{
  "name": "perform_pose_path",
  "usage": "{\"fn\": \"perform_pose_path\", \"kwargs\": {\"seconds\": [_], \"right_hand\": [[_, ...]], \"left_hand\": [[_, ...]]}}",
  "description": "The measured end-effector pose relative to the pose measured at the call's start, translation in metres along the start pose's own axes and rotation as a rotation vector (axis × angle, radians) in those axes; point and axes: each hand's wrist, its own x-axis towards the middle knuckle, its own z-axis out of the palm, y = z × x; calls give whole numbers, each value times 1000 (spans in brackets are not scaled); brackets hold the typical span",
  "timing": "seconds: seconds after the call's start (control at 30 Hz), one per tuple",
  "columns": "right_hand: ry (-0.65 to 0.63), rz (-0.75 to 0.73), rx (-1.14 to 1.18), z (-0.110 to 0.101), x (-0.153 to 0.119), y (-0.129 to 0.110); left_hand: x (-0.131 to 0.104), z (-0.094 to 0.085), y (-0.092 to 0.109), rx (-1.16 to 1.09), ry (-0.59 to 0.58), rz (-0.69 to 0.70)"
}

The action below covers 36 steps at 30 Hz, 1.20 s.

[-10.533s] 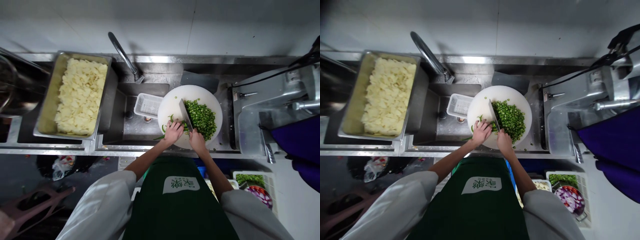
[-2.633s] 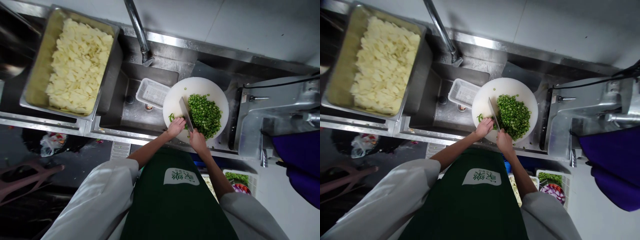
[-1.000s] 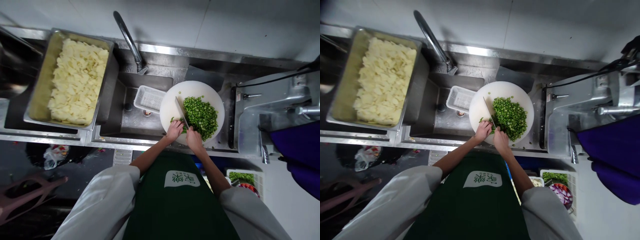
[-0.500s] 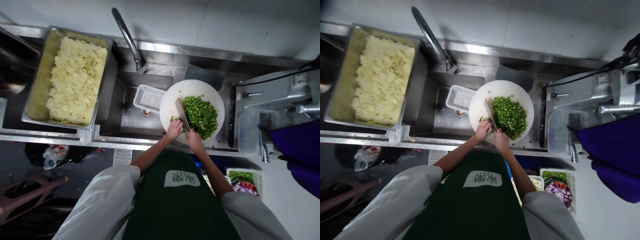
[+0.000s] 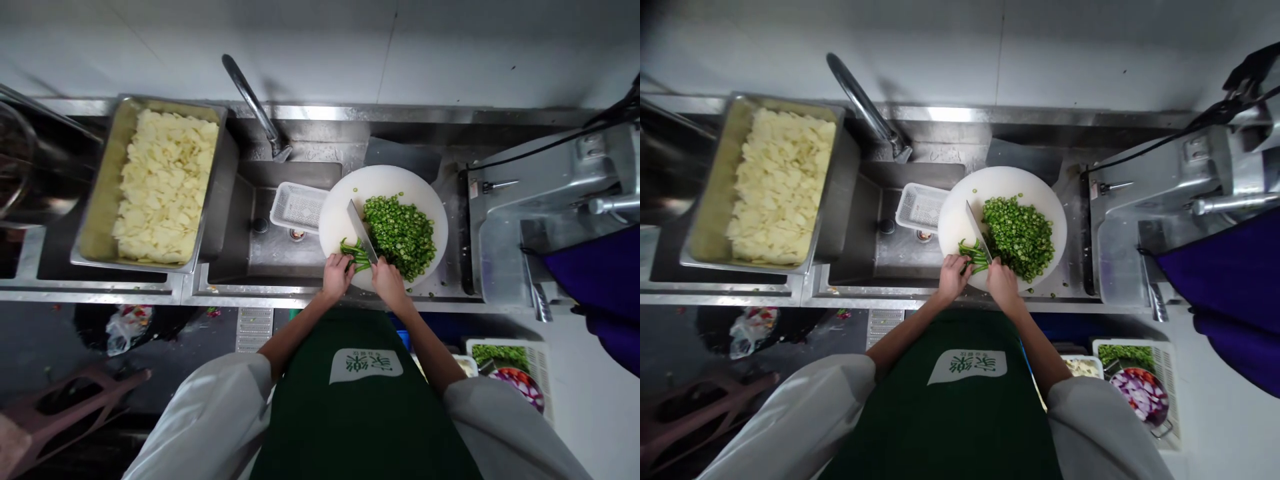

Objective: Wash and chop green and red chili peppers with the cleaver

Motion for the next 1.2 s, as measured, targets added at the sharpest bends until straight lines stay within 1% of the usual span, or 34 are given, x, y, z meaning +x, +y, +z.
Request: {"fn": "perform_pose_path", "kwargs": {"seconds": [0.07,0.13,0.2,0.27,0.33,0.37,0.43,0.6,0.67,0.7,0.77,0.8,0.87,0.93,1.0,1.07,1.2], "right_hand": [[-13,3,1,0,0,-1],[-15,-1,7,1,0,-2],[-6,-6,10,1,-1,-3],[3,-4,10,1,-1,-3],[2,3,16,0,0,-1],[-2,3,23,-1,0,0],[-13,-1,37,-2,2,4],[-15,14,49,-3,4,9],[-7,13,52,-2,4,8],[-4,10,54,-2,4,8],[-9,9,56,-3,4,9],[-15,10,57,-4,4,10],[-24,11,58,-5,3,12],[-24,16,56,-5,1,14],[-22,20,53,-5,-1,13],[-19,16,46,-5,-3,11],[-23,11,37,-4,-4,8]], "left_hand": [[7,-7,0,-1,14,18],[18,-14,-2,15,-7,98],[30,-20,-7,43,-97,225],[40,-22,-14,78,-225,341],[45,-20,-20,94,-316,406],[46,-18,-23,90,-330,415],[47,-14,-25,64,-303,391],[56,-2,-21,-59,-170,259],[64,2,-22,-140,-97,183],[68,3,-24,-169,-42,129],[75,4,-28,-167,56,26],[76,4,-30,-141,73,0],[72,1,-32,-86,44,15],[61,-2,-33,-79,-8,87],[47,-4,-33,-97,-19,152],[35,-2,-31,-95,-27,195],[22,8,-25,-55,-7,198]]}}
